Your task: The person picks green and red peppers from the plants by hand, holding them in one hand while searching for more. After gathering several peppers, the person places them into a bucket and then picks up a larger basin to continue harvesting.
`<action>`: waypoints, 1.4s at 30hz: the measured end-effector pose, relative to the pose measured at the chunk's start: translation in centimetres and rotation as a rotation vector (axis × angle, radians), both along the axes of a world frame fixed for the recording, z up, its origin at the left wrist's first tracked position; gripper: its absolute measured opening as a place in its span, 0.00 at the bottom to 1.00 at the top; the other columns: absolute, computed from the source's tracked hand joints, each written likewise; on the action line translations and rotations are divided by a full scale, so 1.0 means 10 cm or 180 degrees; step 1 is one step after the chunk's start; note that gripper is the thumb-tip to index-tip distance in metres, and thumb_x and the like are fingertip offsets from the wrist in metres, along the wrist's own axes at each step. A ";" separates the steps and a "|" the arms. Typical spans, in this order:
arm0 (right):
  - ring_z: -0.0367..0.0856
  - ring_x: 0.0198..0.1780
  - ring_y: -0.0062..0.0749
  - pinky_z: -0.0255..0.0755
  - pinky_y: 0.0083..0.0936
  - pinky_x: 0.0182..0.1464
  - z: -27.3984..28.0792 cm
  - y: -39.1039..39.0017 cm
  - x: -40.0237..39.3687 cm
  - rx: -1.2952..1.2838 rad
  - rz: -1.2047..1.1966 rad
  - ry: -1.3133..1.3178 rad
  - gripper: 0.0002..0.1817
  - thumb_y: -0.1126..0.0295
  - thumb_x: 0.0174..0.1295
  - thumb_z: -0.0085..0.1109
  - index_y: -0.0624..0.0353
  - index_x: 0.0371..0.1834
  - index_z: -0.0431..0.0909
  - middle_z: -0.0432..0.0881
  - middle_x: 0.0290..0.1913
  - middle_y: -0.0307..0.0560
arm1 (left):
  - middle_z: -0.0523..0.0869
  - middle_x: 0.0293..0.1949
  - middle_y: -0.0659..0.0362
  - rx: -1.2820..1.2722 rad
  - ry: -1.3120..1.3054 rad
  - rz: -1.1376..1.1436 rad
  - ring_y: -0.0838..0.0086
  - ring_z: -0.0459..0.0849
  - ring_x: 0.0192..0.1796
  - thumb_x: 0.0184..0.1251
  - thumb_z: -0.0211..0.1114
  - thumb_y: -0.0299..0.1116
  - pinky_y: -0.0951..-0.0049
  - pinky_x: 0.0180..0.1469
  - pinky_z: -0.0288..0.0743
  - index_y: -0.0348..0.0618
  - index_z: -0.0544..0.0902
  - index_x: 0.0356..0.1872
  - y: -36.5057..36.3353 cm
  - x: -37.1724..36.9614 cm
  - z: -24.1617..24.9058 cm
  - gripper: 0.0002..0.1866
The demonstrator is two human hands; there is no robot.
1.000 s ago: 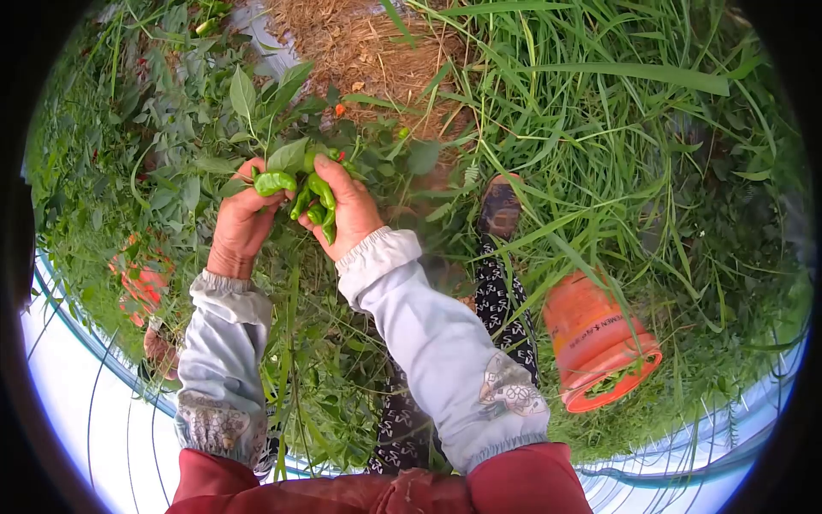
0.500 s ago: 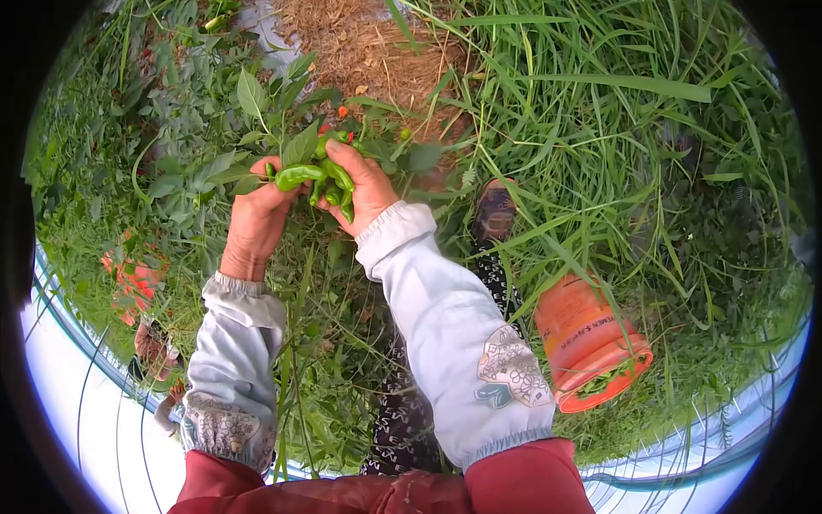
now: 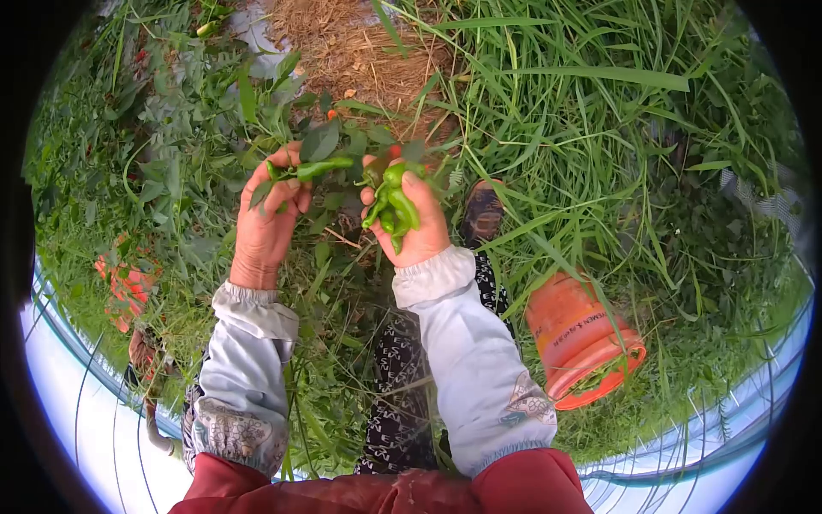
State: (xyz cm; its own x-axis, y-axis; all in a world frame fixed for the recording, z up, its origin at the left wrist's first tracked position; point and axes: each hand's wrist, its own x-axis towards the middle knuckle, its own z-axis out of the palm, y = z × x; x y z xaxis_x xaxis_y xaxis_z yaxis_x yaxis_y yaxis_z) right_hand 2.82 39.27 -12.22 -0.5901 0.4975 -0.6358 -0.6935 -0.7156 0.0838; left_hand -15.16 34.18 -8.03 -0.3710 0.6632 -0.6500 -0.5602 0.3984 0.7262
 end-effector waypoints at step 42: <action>0.82 0.37 0.30 0.76 0.22 0.29 1.09 -0.17 1.10 -0.0153 0.1188 -0.0415 0.16 0.66 0.61 0.57 0.54 0.51 0.73 0.80 0.47 0.43 | 0.80 0.39 0.64 -0.0570 0.0511 -0.1051 0.83 0.73 0.35 0.66 0.58 0.28 0.81 0.41 0.69 0.39 0.78 0.51 0.19 1.27 1.20 0.13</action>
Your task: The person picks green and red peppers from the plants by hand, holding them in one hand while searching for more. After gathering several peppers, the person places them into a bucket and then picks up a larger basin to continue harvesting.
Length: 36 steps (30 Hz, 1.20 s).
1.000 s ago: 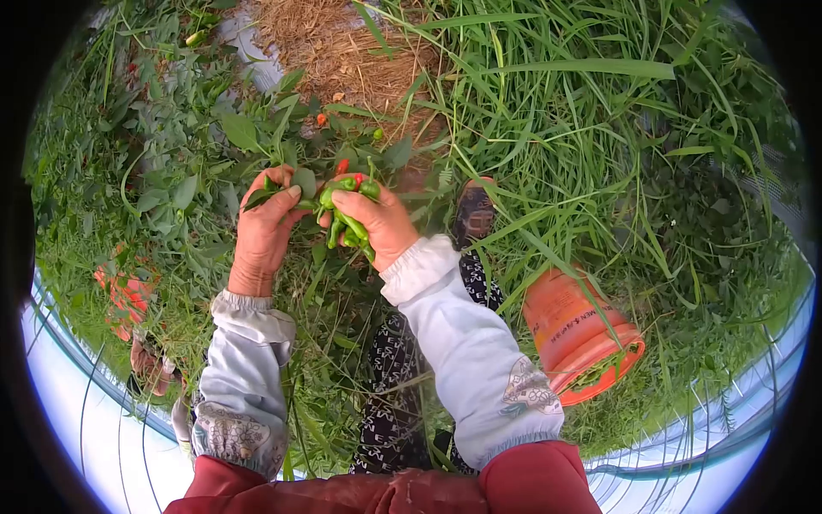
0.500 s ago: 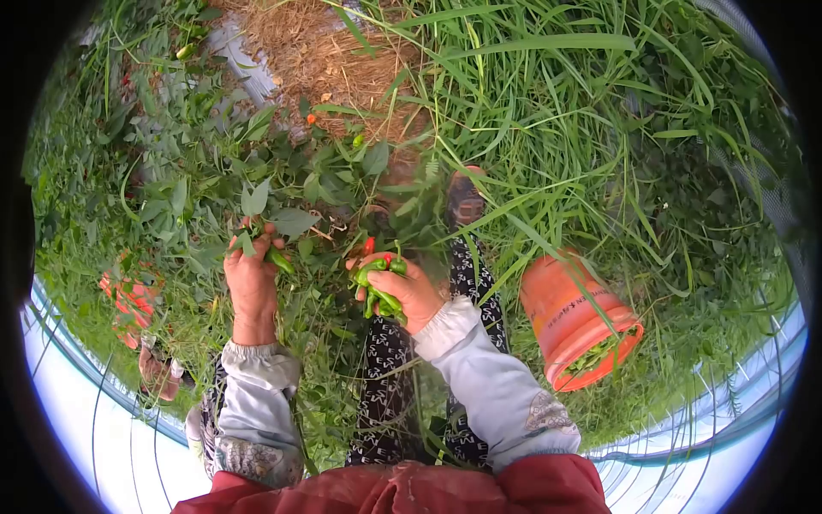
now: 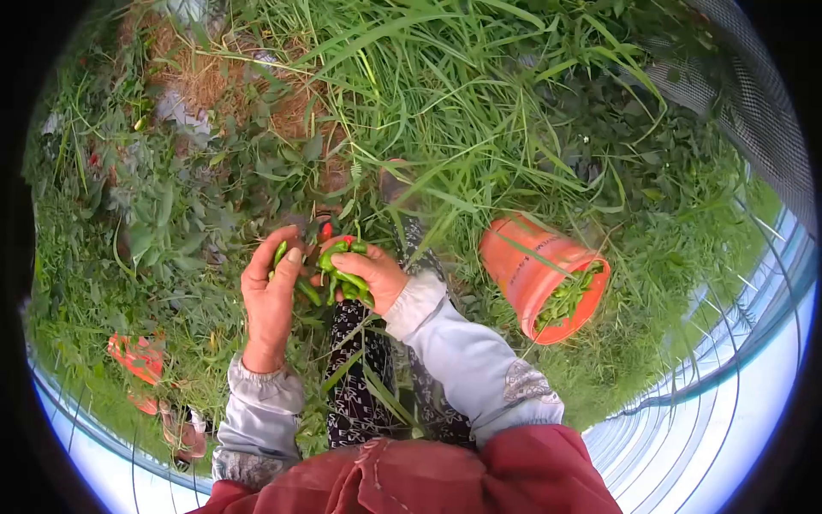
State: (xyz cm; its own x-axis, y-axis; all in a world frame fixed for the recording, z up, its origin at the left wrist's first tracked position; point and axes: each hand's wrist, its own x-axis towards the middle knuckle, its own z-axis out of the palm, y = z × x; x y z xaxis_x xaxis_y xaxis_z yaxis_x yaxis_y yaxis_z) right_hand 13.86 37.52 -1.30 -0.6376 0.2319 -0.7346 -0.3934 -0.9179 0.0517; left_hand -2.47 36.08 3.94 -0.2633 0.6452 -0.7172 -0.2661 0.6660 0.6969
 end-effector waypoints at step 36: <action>0.81 0.36 0.30 0.72 0.20 0.24 0.66 -0.65 2.77 0.0114 -0.2631 -0.1992 0.15 0.62 0.64 0.53 0.56 0.50 0.73 0.80 0.45 0.46 | 0.77 0.28 0.69 0.0203 -0.0512 -0.2139 0.87 0.69 0.30 0.66 0.59 0.30 0.85 0.31 0.64 0.38 0.80 0.42 0.38 2.27 0.13 0.08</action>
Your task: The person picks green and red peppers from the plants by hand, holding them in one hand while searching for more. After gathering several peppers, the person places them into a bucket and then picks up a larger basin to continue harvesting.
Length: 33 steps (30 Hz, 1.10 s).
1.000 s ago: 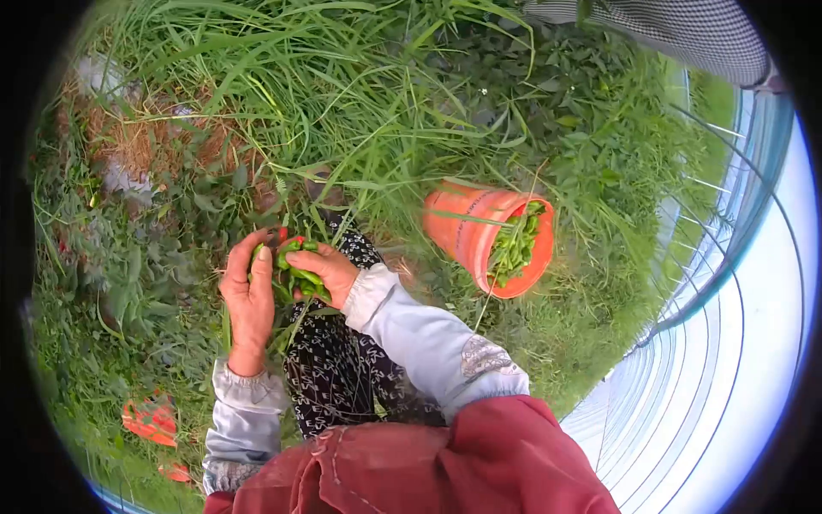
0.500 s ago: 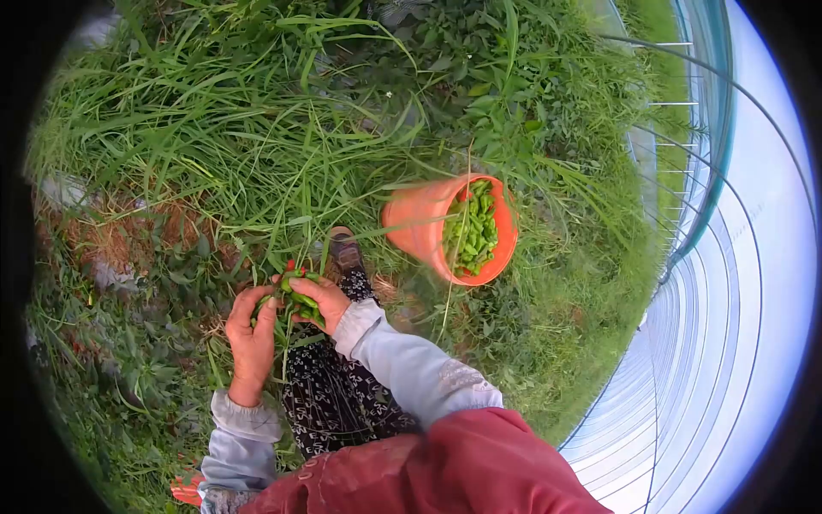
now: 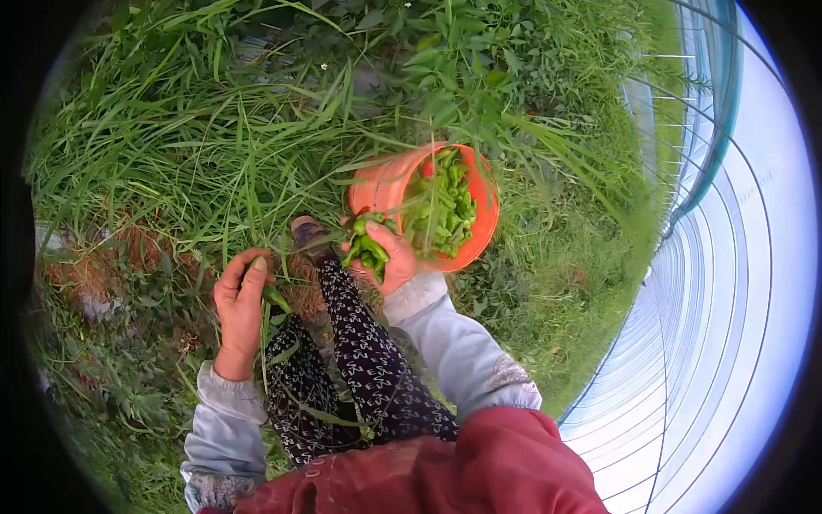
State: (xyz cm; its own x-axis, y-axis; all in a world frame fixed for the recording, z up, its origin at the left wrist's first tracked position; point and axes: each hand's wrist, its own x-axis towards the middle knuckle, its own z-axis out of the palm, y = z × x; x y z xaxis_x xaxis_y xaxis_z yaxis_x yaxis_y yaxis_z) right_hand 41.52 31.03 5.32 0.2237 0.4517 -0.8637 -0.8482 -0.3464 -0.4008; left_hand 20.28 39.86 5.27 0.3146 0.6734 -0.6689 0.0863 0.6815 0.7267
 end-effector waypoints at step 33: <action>0.77 0.50 0.31 0.74 0.33 0.45 -1.07 -2.54 2.59 -0.2970 0.1104 -0.3089 0.24 0.68 0.55 0.58 0.59 0.58 0.71 0.79 0.50 0.45 | 0.66 0.59 0.37 0.2134 0.0844 -0.2668 0.44 0.64 0.62 0.53 0.57 0.29 0.55 0.61 0.64 0.29 0.67 0.57 -0.55 2.42 -0.47 0.27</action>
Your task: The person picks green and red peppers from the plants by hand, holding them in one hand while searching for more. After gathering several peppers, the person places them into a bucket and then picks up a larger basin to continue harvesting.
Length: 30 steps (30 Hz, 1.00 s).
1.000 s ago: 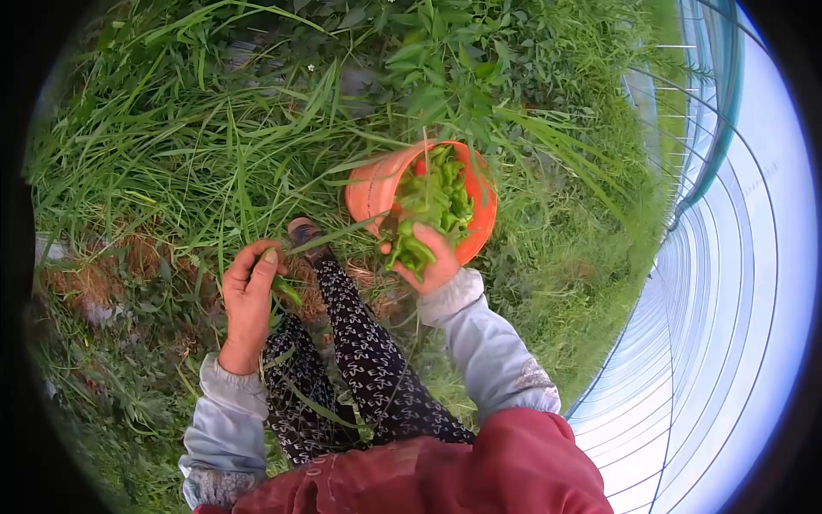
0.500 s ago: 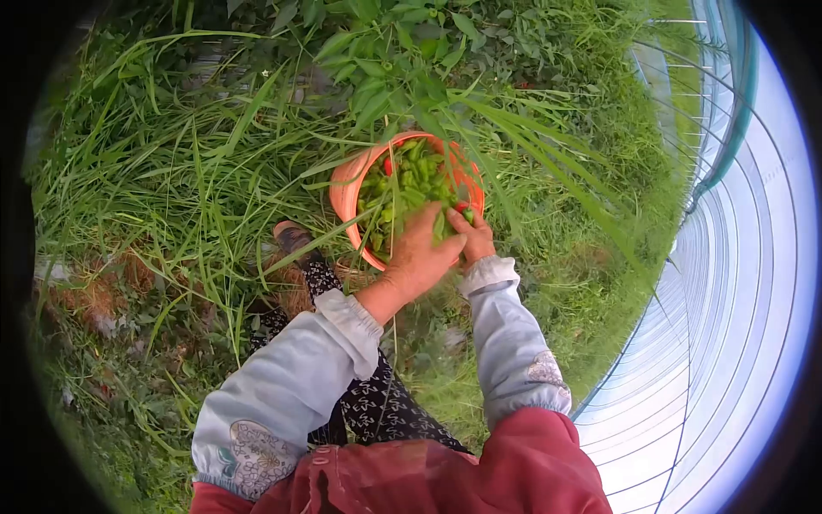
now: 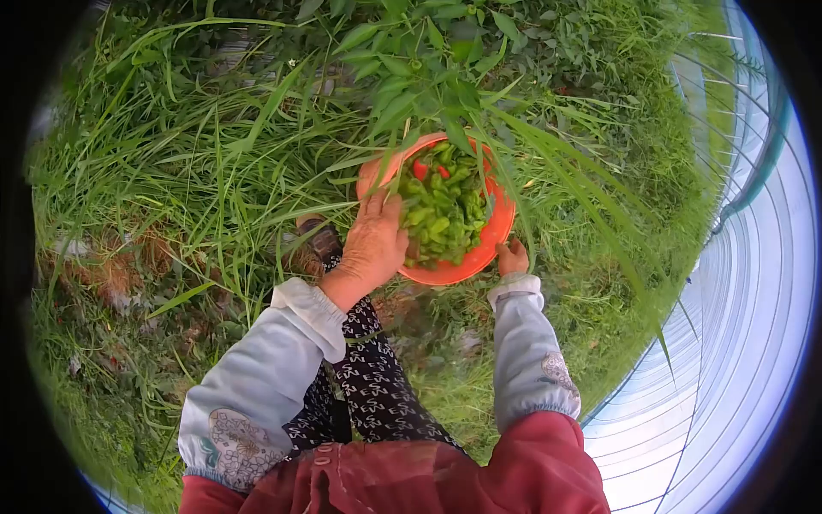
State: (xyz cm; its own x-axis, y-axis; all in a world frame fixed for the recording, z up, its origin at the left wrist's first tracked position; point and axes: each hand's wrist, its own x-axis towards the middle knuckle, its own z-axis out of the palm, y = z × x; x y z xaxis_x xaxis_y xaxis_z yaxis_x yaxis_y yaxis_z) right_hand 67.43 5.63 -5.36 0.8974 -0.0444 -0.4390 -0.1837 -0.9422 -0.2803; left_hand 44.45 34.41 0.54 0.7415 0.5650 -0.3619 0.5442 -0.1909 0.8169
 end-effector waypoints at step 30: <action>0.80 0.31 0.34 0.76 0.31 0.29 -0.30 0.14 0.36 0.1359 -0.0283 0.1017 0.17 0.79 0.53 0.52 0.61 0.49 0.74 0.81 0.37 0.45 | 0.77 0.50 0.35 -0.1558 0.1162 0.0353 0.50 0.79 0.52 0.53 0.54 0.28 0.61 0.53 0.72 0.26 0.62 0.59 0.19 -0.11 -0.90 0.30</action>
State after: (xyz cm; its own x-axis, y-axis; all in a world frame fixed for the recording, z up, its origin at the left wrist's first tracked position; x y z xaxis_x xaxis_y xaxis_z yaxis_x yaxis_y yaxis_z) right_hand 71.01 7.03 -8.33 0.7170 0.1280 -0.6852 -0.3965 -0.7336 -0.5519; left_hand 43.35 36.28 -8.50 0.4673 0.3358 -0.8178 0.8003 0.2325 0.5527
